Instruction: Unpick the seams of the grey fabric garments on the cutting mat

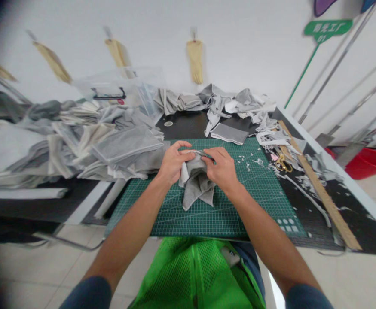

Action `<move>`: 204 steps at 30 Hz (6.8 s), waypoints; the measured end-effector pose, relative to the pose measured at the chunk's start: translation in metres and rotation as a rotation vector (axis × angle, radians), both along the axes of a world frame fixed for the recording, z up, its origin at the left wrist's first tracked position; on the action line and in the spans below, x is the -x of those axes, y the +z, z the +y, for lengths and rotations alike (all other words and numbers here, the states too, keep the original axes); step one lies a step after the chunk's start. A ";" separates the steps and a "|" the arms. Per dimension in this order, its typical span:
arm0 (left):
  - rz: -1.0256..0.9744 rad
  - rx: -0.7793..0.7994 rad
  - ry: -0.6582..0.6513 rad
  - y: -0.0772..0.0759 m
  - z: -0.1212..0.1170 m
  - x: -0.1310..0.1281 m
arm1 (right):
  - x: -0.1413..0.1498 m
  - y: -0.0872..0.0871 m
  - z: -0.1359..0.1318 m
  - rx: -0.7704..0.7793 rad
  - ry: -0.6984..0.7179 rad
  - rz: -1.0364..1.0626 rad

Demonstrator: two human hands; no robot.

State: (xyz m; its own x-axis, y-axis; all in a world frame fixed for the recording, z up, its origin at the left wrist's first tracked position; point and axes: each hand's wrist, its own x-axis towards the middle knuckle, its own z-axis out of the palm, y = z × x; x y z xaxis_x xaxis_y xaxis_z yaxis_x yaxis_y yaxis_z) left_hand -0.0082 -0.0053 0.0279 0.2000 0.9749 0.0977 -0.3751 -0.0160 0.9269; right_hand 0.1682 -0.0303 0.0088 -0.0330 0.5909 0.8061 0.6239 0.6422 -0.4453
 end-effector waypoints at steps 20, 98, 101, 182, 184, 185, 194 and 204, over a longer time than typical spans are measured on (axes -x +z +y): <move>0.160 -0.115 0.061 -0.007 0.003 0.001 | -0.002 -0.002 0.001 -0.002 0.007 -0.059; 0.305 -0.304 0.027 -0.003 -0.003 0.000 | -0.002 0.008 -0.006 0.101 0.021 -0.045; 0.326 -0.316 0.030 -0.004 -0.002 -0.001 | -0.003 0.007 -0.005 0.103 0.022 -0.072; 0.378 -0.347 -0.002 -0.008 0.001 -0.001 | -0.001 0.006 -0.006 0.125 0.028 -0.064; 0.373 -0.328 0.003 -0.007 0.001 0.000 | -0.002 0.008 -0.006 0.119 0.022 -0.022; 0.361 -0.313 0.006 -0.007 0.001 0.000 | -0.003 0.008 -0.005 0.113 0.008 0.015; 0.152 -0.190 -0.074 -0.004 0.005 0.005 | -0.017 0.011 0.005 0.372 0.135 0.378; 0.216 -0.245 -0.058 -0.003 0.006 0.009 | -0.011 0.014 0.003 0.550 0.403 0.397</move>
